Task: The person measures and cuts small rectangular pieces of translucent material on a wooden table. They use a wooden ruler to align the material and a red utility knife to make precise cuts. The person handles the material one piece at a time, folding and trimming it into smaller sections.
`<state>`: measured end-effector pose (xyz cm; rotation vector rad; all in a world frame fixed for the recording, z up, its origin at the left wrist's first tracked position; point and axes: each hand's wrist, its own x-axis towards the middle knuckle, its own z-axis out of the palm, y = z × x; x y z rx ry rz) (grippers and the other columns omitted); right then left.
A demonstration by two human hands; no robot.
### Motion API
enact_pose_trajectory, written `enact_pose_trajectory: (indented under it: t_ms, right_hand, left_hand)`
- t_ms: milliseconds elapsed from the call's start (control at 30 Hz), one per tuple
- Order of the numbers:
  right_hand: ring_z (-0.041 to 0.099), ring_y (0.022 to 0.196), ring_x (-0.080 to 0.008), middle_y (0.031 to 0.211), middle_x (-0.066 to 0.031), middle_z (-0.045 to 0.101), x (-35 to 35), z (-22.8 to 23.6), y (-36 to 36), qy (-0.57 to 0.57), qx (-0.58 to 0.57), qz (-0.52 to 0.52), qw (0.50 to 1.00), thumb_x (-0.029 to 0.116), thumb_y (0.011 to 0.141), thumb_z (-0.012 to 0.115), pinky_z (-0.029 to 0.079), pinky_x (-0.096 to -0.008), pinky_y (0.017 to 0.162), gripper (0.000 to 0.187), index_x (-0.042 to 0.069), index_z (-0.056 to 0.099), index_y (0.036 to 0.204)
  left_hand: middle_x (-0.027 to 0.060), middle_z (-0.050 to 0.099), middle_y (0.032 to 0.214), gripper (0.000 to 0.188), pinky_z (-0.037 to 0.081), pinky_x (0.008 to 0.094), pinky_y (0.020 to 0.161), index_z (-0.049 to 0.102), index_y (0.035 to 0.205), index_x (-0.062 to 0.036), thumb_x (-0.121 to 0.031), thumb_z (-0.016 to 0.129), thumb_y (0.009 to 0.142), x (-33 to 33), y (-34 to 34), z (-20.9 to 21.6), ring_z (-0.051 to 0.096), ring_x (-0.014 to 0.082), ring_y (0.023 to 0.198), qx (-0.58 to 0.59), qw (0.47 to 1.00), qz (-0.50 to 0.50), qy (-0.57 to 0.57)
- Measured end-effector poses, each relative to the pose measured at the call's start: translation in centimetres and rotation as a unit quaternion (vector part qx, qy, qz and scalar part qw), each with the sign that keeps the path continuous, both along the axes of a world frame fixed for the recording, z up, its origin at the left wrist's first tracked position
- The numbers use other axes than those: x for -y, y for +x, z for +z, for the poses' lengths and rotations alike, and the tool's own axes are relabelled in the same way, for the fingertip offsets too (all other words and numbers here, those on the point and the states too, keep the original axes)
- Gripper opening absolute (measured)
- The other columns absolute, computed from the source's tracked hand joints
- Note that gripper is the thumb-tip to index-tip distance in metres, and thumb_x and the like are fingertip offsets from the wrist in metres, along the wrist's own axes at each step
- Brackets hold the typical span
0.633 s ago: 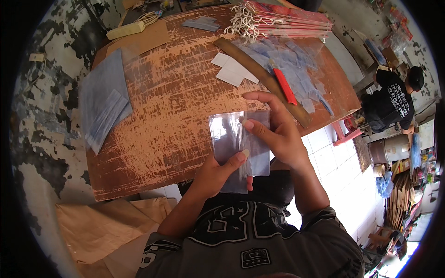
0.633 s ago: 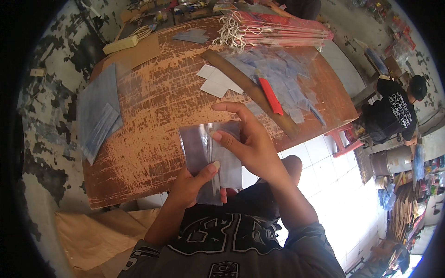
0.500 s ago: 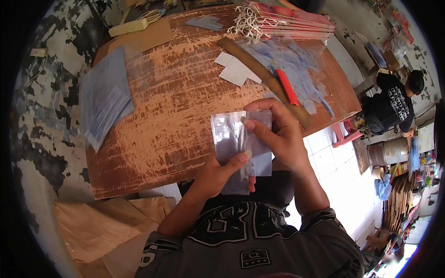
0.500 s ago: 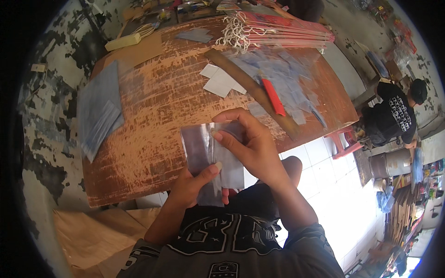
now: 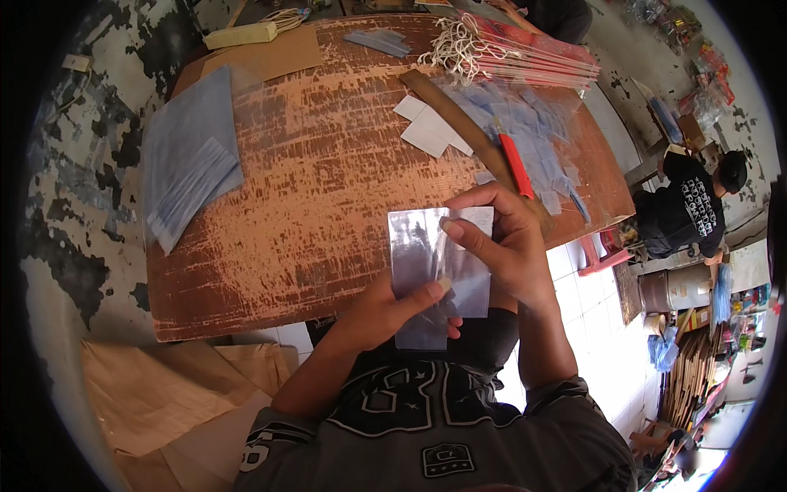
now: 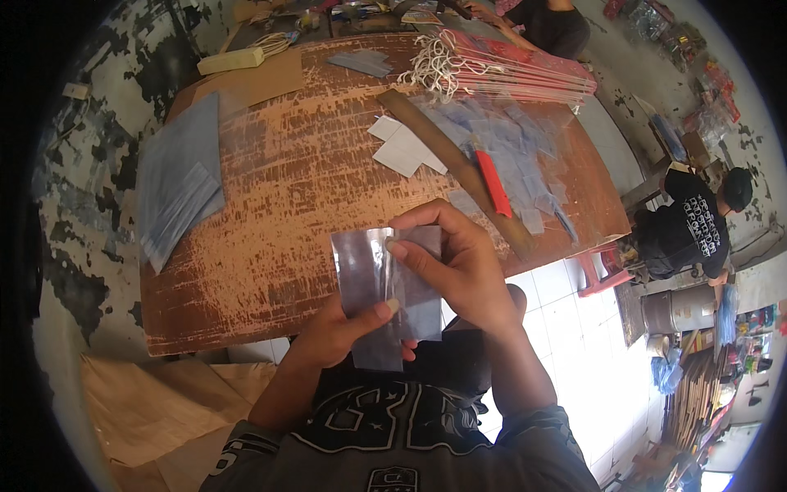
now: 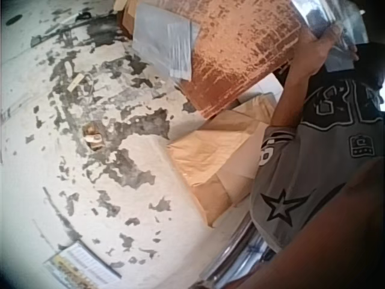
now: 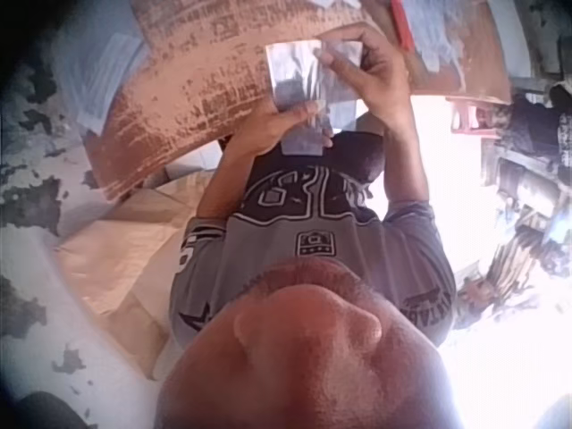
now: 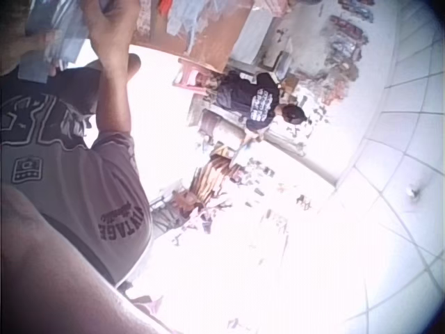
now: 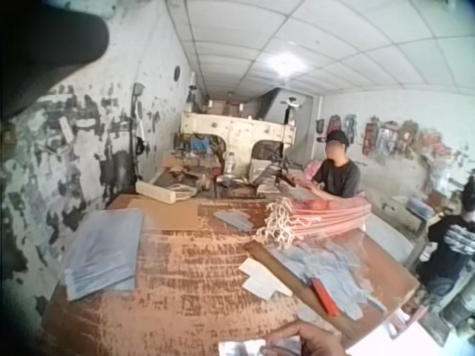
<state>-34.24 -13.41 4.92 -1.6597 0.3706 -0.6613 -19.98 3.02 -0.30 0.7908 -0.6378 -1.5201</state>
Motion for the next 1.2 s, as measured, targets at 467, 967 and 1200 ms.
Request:
enact_pose_trajectory:
  t_ms: [467,967,1200]
  right_hand:
    - [0.069,0.096,-0.0062,0.104,-0.0004,0.075,1.4,1.1,-1.3,0.205,-0.095,-0.001,0.974,0.021,0.105,0.082,0.055,-0.0232,0.087,0.027,0.002,0.075,0.123]
    - [0.074,0.090,-0.0093,0.101,-0.0027,0.079,2.5,-1.9,-1.7,0.355,0.003,0.076,0.932,0.018,0.105,0.080,0.059,-0.0251,0.082,0.022,0.003,0.075,0.119]
    - [0.075,0.090,-0.0100,0.102,-0.0019,0.078,1.9,-2.4,-1.1,0.395,-0.010,0.077,0.915,0.019,0.104,0.080,0.060,-0.0266,0.079,0.021,0.004,0.075,0.118]
  left_hand:
    - [0.0113,0.079,0.099,0.036,0.065,0.0319,0.072,0.067,0.133,0.0068,-0.024,0.060,0.118,0.2,0.2,-1.3,0.079,0.0183,0.081,0.159,0.972,0.162,-0.056]
    - [0.0188,0.074,0.118,0.034,0.070,0.0440,0.081,0.060,0.134,0.0103,-0.018,0.060,0.116,-0.3,0.6,-1.7,0.080,0.0294,0.095,0.061,0.993,0.083,-0.054]
    - [0.0191,0.076,0.116,0.033,0.069,0.0423,0.079,0.060,0.137,0.0095,-0.016,0.057,0.117,-0.5,0.1,-2.1,0.080,0.0285,0.089,0.040,0.994,0.086,-0.057]
